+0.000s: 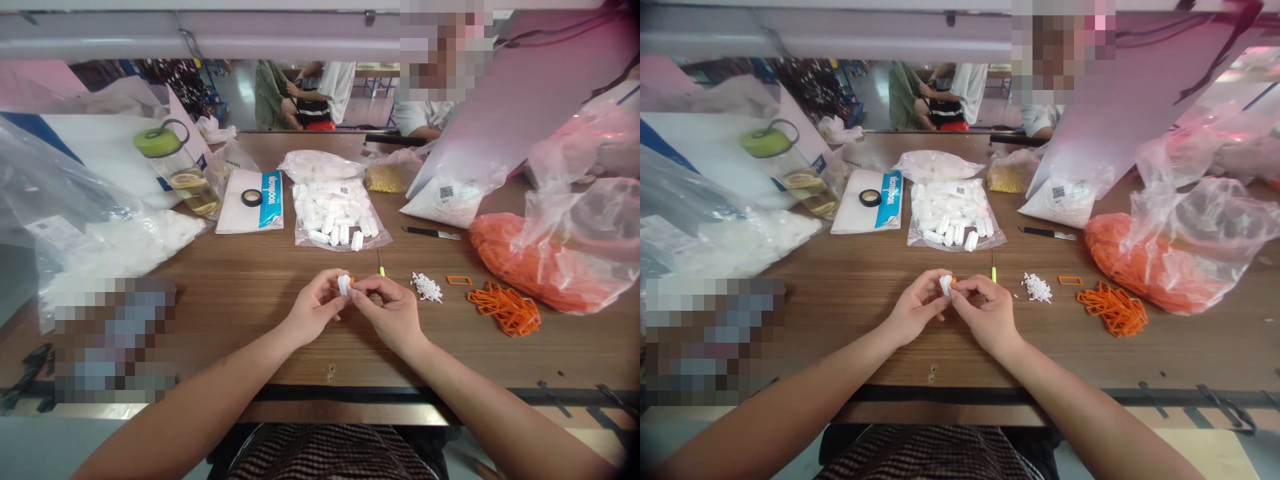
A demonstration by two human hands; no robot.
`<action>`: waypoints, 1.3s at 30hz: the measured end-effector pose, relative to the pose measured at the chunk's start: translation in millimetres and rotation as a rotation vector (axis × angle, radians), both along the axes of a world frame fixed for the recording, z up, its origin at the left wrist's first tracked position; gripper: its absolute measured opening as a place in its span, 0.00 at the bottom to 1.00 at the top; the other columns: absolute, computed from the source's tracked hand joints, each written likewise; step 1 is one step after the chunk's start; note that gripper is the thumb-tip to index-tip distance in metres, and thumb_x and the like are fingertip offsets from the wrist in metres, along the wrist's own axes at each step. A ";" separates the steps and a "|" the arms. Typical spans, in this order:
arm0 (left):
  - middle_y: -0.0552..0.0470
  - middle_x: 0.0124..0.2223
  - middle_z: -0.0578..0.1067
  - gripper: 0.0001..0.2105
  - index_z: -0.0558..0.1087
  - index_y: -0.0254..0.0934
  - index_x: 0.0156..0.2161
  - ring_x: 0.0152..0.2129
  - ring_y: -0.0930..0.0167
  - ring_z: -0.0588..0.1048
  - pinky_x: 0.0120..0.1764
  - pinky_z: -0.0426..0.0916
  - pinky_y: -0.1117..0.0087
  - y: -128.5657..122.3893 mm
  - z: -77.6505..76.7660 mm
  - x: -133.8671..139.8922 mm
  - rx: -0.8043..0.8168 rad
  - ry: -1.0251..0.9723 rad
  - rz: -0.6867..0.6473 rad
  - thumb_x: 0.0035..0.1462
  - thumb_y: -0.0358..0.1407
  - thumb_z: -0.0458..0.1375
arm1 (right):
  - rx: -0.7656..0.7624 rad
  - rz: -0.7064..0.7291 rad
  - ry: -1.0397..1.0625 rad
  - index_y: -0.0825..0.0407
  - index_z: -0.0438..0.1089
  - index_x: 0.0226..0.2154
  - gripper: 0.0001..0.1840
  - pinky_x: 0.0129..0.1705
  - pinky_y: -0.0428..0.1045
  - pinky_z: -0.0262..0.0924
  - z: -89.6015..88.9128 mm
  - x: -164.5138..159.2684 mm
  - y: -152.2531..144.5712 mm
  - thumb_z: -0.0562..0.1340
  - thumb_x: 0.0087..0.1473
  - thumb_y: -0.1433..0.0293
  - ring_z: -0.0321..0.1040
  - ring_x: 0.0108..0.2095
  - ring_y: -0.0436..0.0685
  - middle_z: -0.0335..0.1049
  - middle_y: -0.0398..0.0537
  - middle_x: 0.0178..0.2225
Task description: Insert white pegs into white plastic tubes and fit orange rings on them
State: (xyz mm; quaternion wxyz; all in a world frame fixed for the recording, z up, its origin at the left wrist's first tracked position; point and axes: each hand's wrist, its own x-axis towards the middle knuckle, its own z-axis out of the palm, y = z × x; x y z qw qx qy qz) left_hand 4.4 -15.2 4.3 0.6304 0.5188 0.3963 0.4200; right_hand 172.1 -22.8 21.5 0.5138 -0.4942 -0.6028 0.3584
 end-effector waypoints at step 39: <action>0.49 0.41 0.79 0.17 0.76 0.43 0.50 0.31 0.71 0.76 0.28 0.70 0.73 1.2 0.1 -2.2 0.033 -0.012 -0.006 0.54 0.38 0.66 | -0.220 0.271 0.177 0.52 0.67 0.32 0.09 0.26 0.45 0.57 5.4 7.6 9.2 0.66 0.52 0.65 0.61 0.22 0.46 0.65 0.39 0.24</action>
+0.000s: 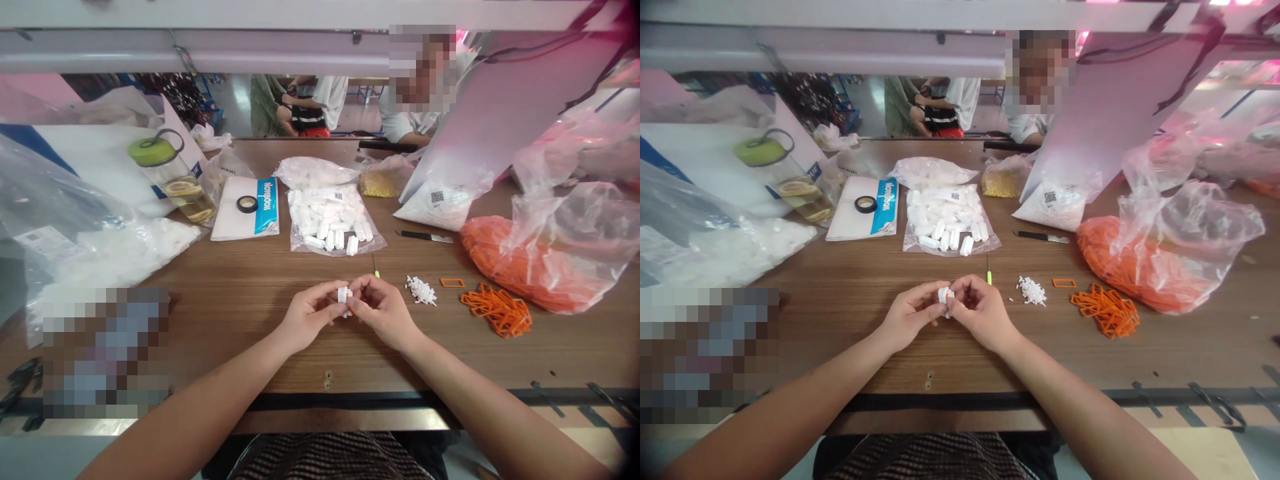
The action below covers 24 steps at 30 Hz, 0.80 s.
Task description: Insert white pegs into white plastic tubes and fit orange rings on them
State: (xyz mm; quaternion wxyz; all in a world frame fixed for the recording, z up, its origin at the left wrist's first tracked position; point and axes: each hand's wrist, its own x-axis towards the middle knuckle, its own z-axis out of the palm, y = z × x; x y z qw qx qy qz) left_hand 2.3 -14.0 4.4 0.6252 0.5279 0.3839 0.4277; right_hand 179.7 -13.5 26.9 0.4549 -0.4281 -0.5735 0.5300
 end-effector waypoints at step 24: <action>0.50 0.39 0.76 0.21 0.74 0.38 0.48 0.27 0.74 0.75 0.20 0.68 0.79 6.1 7.9 -2.9 -0.288 -0.249 0.140 0.51 0.43 0.68 | 0.438 -0.054 -0.296 0.48 0.74 0.39 0.07 0.44 0.53 0.67 -1.1 -2.2 -7.2 0.60 0.60 0.71 0.71 0.41 0.55 0.74 0.48 0.39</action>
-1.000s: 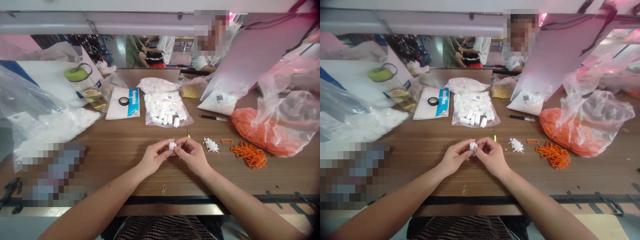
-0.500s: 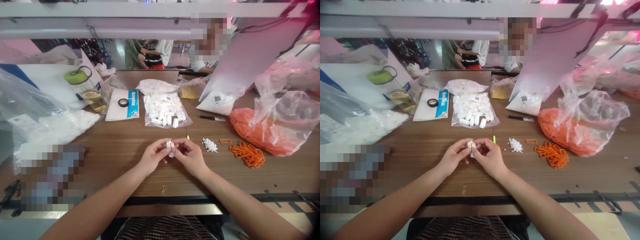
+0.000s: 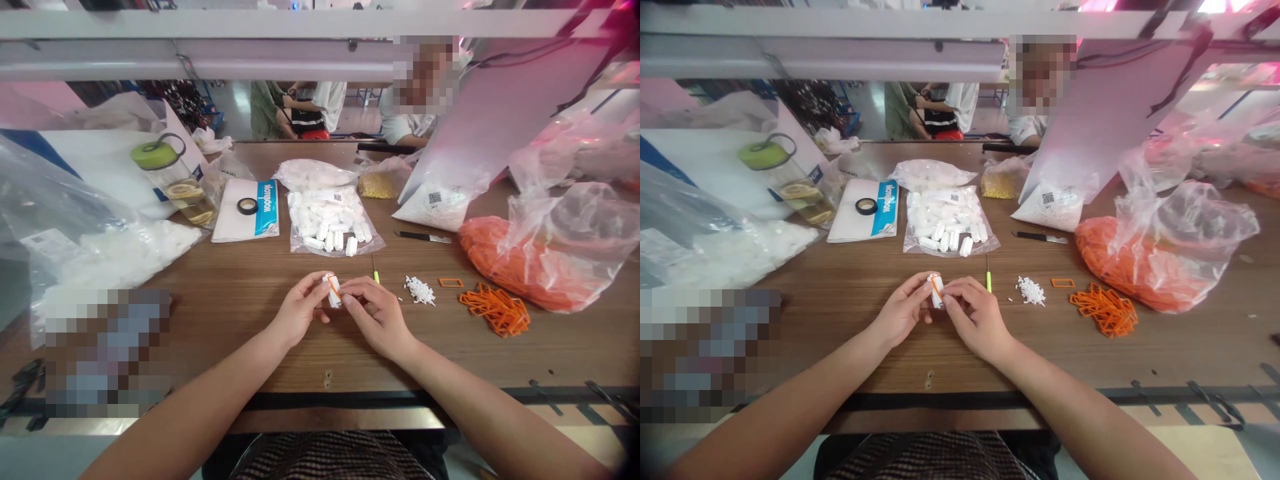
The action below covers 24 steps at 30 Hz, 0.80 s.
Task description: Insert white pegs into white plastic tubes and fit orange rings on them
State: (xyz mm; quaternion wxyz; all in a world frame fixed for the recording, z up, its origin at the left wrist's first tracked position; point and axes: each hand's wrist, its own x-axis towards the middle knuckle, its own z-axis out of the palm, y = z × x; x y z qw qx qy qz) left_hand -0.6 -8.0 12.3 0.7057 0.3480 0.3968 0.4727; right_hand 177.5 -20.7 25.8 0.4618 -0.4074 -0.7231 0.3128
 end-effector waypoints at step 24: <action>0.49 0.38 0.77 0.22 0.73 0.36 0.48 0.29 0.72 0.75 0.21 0.69 0.78 -0.2 -0.7 1.8 0.048 0.080 0.011 0.51 0.45 0.67 | 0.204 0.079 -0.297 0.48 0.72 0.37 0.08 0.42 0.54 0.68 4.5 11.6 4.4 0.61 0.55 0.76 0.70 0.40 0.56 0.71 0.49 0.38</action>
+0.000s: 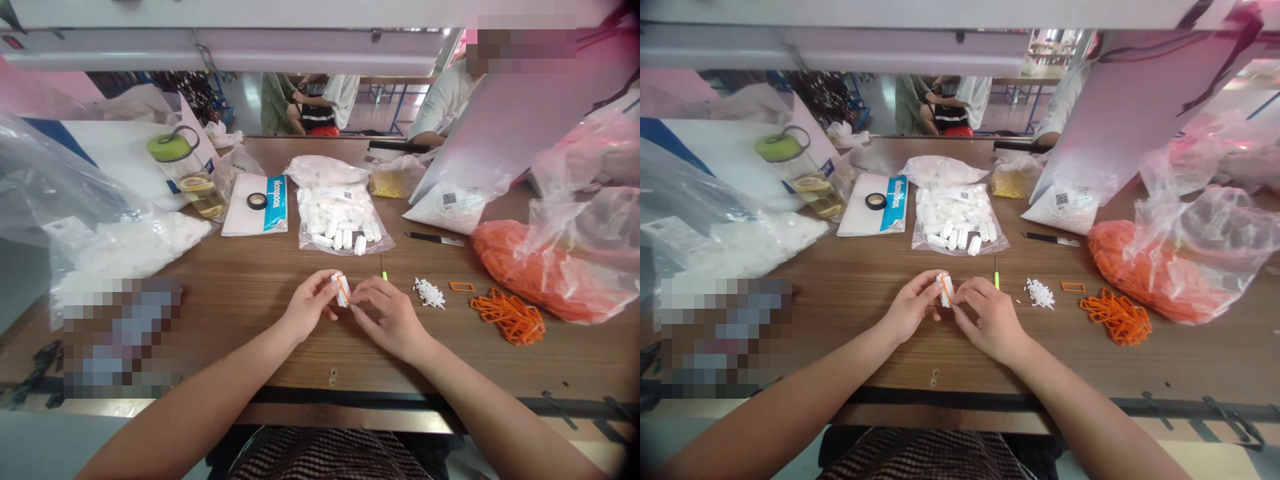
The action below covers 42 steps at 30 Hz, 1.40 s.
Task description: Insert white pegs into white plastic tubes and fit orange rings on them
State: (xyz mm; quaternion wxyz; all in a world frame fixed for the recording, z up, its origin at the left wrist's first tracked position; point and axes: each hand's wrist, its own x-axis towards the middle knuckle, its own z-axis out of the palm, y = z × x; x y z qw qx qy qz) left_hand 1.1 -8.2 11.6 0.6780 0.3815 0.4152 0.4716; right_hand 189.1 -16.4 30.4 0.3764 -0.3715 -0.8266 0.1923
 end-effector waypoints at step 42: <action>0.44 0.48 0.77 0.21 0.69 0.38 0.52 0.37 0.68 0.79 0.29 0.76 0.75 1.8 -3.8 -1.2 -0.049 -0.192 -0.082 0.56 0.42 0.65 | -0.266 -0.093 0.178 0.48 0.74 0.32 0.03 0.39 0.52 0.66 1.2 0.0 4.4 0.63 0.57 0.69 0.71 0.34 0.53 0.75 0.45 0.32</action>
